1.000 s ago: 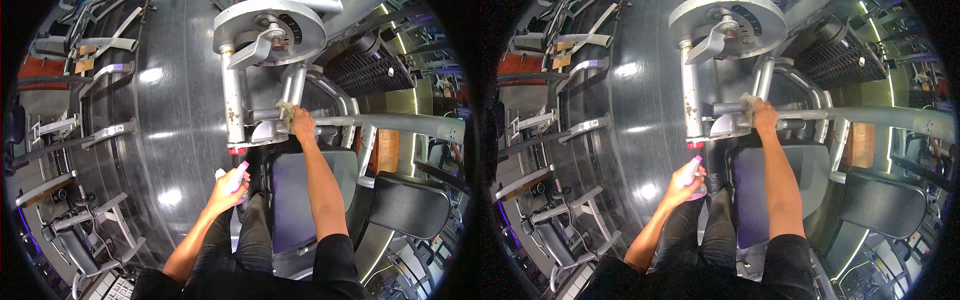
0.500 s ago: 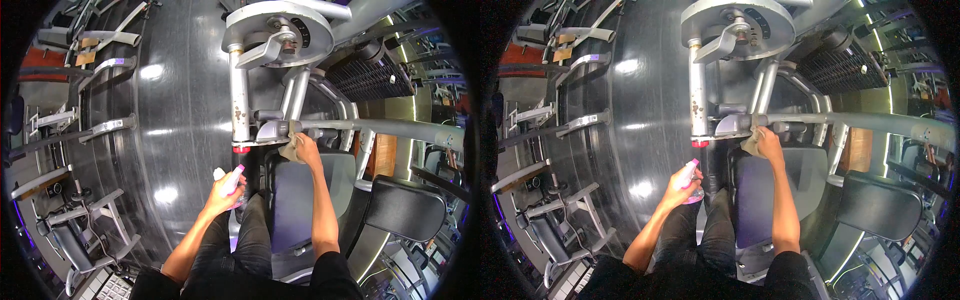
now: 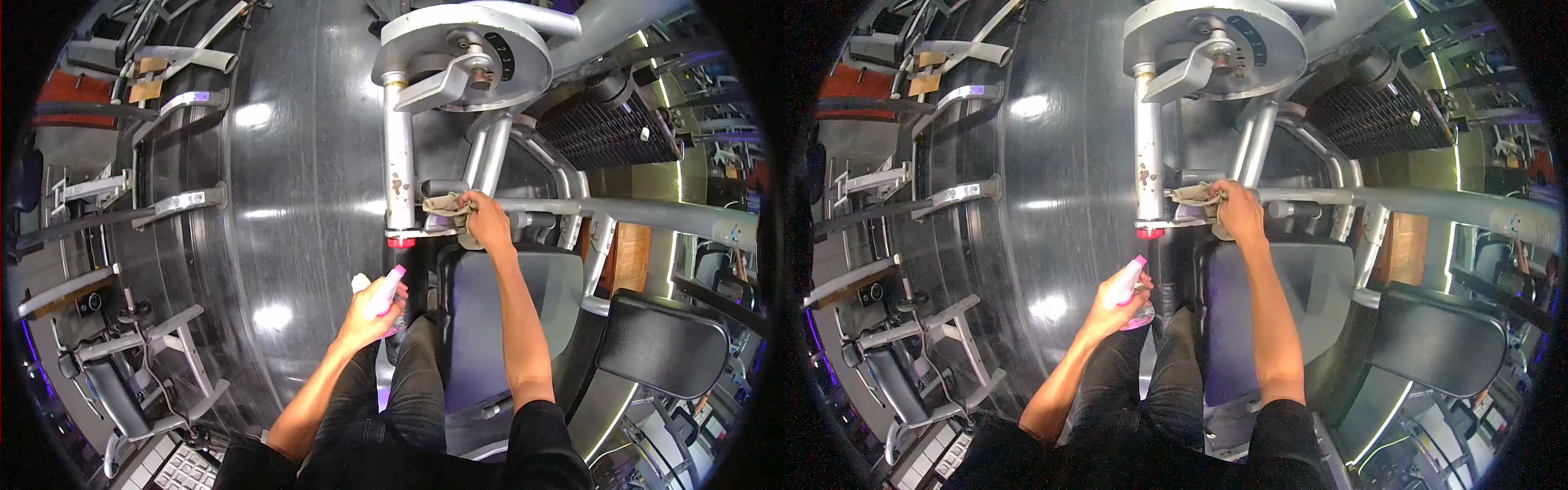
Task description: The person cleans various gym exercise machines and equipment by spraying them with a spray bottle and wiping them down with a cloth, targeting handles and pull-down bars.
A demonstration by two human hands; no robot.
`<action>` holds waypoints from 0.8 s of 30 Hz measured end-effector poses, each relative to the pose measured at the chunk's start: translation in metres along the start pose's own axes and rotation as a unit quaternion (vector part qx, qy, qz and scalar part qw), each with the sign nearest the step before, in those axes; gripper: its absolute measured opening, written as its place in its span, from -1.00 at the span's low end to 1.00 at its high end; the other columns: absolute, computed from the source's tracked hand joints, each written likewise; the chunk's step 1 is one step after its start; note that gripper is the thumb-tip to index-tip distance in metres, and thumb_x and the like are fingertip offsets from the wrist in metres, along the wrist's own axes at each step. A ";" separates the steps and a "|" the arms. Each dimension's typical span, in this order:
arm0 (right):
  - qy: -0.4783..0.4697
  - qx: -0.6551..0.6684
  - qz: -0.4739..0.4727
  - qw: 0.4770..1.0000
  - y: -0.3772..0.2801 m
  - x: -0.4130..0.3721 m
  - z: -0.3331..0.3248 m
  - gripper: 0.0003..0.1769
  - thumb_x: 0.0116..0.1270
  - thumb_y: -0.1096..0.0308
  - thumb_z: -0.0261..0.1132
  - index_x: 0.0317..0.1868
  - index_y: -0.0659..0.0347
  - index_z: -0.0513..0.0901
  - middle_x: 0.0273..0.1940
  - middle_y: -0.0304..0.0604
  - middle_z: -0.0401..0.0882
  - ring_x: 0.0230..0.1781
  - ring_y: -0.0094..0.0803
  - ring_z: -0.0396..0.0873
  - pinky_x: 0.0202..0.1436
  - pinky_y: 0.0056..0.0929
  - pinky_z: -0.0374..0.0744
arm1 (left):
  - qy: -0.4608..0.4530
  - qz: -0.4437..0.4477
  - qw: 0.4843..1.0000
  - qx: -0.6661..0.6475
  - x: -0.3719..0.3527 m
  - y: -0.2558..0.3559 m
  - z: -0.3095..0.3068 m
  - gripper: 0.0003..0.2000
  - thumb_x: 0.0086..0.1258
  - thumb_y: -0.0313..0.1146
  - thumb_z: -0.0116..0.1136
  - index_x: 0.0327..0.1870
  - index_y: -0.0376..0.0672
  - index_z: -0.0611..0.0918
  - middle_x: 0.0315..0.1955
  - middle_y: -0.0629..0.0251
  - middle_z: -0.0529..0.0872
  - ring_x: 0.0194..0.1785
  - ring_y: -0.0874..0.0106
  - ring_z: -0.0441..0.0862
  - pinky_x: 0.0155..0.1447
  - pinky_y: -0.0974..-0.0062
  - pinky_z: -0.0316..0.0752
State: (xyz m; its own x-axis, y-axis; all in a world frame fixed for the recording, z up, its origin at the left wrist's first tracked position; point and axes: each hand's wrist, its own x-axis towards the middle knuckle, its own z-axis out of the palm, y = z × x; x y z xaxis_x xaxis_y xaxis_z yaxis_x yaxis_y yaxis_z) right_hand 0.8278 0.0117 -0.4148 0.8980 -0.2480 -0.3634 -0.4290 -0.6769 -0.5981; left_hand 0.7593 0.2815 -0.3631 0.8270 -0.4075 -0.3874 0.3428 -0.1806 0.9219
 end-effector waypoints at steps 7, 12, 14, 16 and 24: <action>-0.118 0.085 -0.135 0.980 -0.008 -0.005 -0.016 -0.72 0.06 0.65 0.05 -0.25 0.24 0.62 -0.20 -0.05 0.65 -0.07 -0.08 0.59 0.06 -0.30 0.48 | 0.004 -0.021 1.000 -0.016 -0.010 -0.004 -0.009 -0.76 0.20 -0.56 0.21 -0.09 -0.24 0.58 -0.27 0.29 0.70 -0.17 0.49 0.68 -0.07 0.51 0.55; -0.066 0.201 -0.187 0.959 -0.059 -0.016 -0.002 -0.75 0.19 0.59 0.17 -0.14 0.23 0.67 -0.21 -0.10 0.61 -0.12 -0.25 0.59 0.06 -0.35 0.50 | 0.002 -0.024 1.000 -0.004 -0.011 -0.008 -0.020 -0.76 0.20 -0.54 0.21 -0.09 -0.24 0.58 -0.25 0.28 0.71 -0.15 0.48 0.68 -0.04 0.50 0.55; -0.003 0.123 -0.269 0.955 -0.074 -0.011 0.024 -0.66 0.15 0.58 0.19 -0.07 0.11 0.67 -0.12 -0.14 0.57 -0.11 -0.21 0.58 -0.03 -0.39 0.55 | 0.007 -0.027 1.000 0.014 -0.010 -0.009 -0.024 -0.77 0.19 -0.53 0.22 -0.11 -0.24 0.59 -0.25 0.27 0.71 -0.14 0.45 0.68 -0.03 0.50 0.55; 0.058 0.045 -0.342 0.937 -0.092 -0.005 0.038 -0.65 0.14 0.57 0.20 -0.06 0.06 0.66 -0.10 -0.16 0.55 -0.13 -0.22 0.57 -0.09 -0.39 0.58 | 0.018 -0.026 0.999 0.017 -0.010 -0.006 -0.028 -0.77 0.19 -0.53 0.22 -0.12 -0.23 0.59 -0.26 0.27 0.71 -0.15 0.44 0.69 -0.04 0.49 0.54; 0.178 -0.097 -0.320 0.926 -0.128 0.078 0.051 -0.76 0.17 0.43 0.23 -0.15 -0.04 0.68 -0.10 -0.18 0.49 -0.10 -0.19 0.53 -0.12 -0.22 0.60 | 0.052 -0.018 0.998 0.026 -0.010 -0.004 -0.045 -0.79 0.18 -0.50 0.23 -0.14 -0.22 0.60 -0.30 0.25 0.71 -0.23 0.41 0.68 -0.08 0.46 0.55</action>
State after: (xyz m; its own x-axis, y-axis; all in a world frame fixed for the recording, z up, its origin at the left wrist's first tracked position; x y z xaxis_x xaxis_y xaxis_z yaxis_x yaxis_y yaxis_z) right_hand 0.9476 0.1139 -0.4032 0.9523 0.0576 0.2998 0.1967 -0.8668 -0.4583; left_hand 0.7698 0.3265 -0.3631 0.8576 -0.3049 -0.4142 0.3514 -0.2406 0.9048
